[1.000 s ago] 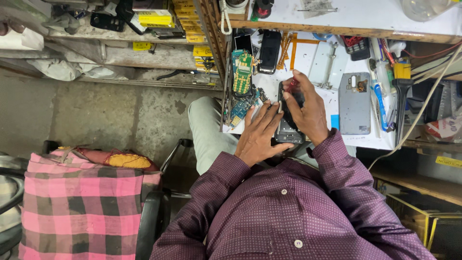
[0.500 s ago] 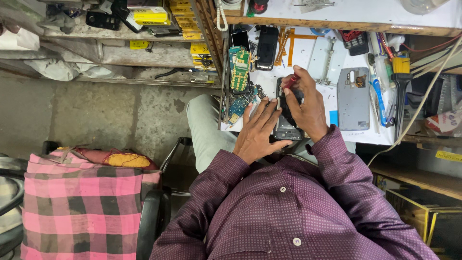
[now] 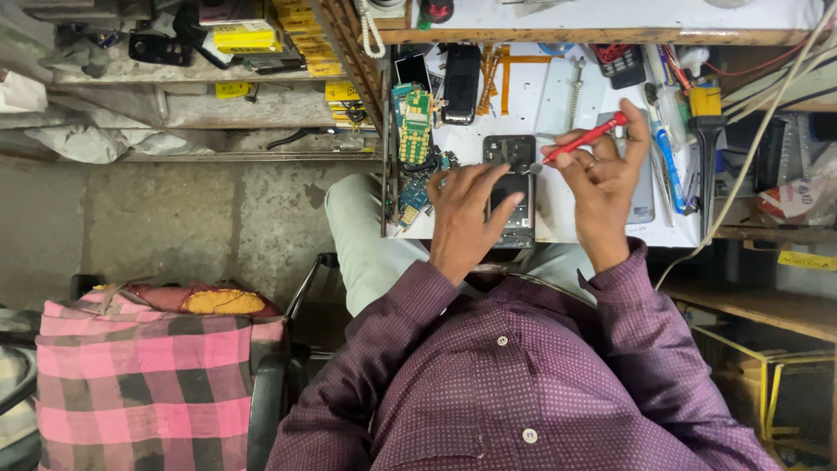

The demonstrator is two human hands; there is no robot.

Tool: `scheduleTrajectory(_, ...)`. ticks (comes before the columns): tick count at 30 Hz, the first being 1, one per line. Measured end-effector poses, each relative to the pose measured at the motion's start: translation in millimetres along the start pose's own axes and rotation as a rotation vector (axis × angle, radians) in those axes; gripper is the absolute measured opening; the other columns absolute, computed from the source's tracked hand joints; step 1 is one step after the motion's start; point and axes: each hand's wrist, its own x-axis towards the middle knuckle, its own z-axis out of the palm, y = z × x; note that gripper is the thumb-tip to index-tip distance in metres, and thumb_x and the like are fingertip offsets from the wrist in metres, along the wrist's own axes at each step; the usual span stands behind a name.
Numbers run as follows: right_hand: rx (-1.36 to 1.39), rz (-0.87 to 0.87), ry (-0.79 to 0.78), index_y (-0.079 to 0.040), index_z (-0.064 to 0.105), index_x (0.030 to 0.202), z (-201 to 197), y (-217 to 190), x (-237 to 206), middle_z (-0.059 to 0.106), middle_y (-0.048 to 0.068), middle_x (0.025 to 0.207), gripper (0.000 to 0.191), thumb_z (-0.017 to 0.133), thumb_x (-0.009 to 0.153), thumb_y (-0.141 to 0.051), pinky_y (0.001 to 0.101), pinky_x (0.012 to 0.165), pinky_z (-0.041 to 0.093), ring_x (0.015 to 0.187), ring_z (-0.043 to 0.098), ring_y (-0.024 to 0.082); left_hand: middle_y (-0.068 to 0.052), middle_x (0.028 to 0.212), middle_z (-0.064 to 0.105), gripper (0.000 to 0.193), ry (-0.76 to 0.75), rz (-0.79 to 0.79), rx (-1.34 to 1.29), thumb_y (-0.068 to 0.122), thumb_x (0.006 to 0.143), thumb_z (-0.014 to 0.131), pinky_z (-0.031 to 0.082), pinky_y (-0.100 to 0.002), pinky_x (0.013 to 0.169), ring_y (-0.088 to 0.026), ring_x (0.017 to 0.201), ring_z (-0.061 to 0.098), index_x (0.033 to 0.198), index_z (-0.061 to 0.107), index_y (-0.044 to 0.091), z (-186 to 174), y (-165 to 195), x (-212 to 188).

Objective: The person sits at a repair workbench, presses the power and keypad buttons on a smartphone, removes its back cover and battery, and uses a red screwdriver to unscrew screws from the phone's rear housing. Other phones and disassembled circuit boards lie on the bench around the work area.

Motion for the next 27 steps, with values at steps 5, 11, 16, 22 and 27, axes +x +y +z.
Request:
scheduleTrajectory(5,0.031,-0.004,0.076,-0.016,0.017,0.163,-20,-9,-12,0.061,0.016,0.121,0.079,0.065,0.109,0.017,0.0408,0.106,0.06,0.112,0.071,0.026,0.002,0.105,0.07,0.013,-0.029,0.113,-0.022,0.023,0.098,0.07,0.033,-0.049,0.111,-0.02,0.105,0.062,0.109,0.074,0.017,27,15,23)
scheduleTrajectory(11,0.035,-0.062,0.223,-0.016,0.016,0.164,-56,-16,-24,0.06,0.015,0.123,0.08,0.067,0.113,0.02,0.0403,0.106,0.06,0.109,0.066,0.022,0.003,0.095,0.067,0.007,-0.098,0.206,0.009,0.02,0.096,0.069,0.033,-0.049,0.11,-0.02,0.099,0.062,0.099,0.074,0.016,66,23,33)
scheduleTrajectory(16,-0.1,-0.081,0.372,-0.016,0.012,0.169,-101,-23,-33,0.061,0.016,0.127,0.083,0.061,0.11,0.019,0.031,0.095,0.056,0.1,0.062,0.018,0.001,0.09,0.067,0.007,-0.221,0.205,0.006,0.023,0.093,0.07,0.037,-0.047,0.104,-0.021,0.095,0.062,0.091,0.073,0.017,103,32,44)
scheduleTrajectory(22,-0.278,-0.071,0.319,-0.015,0.013,0.171,-116,-30,-41,0.063,0.015,0.12,0.08,0.057,0.113,0.02,0.0275,0.091,0.055,0.097,0.063,0.017,-0.001,0.098,0.07,0.019,-0.127,0.241,-0.022,0.018,0.094,0.066,0.038,-0.046,0.101,-0.022,0.095,0.064,0.111,0.072,0.015,118,35,53)
scheduleTrajectory(27,-0.556,0.086,0.084,-0.008,0.032,0.164,-76,-40,-35,0.064,0.009,0.111,0.075,0.066,0.101,0.014,0.0262,0.082,0.057,0.094,0.066,0.013,0.001,0.091,0.074,0.014,-0.091,0.057,0.038,0.019,0.098,0.065,0.039,-0.043,0.095,-0.021,0.087,0.066,0.108,0.075,0.02,84,9,63)
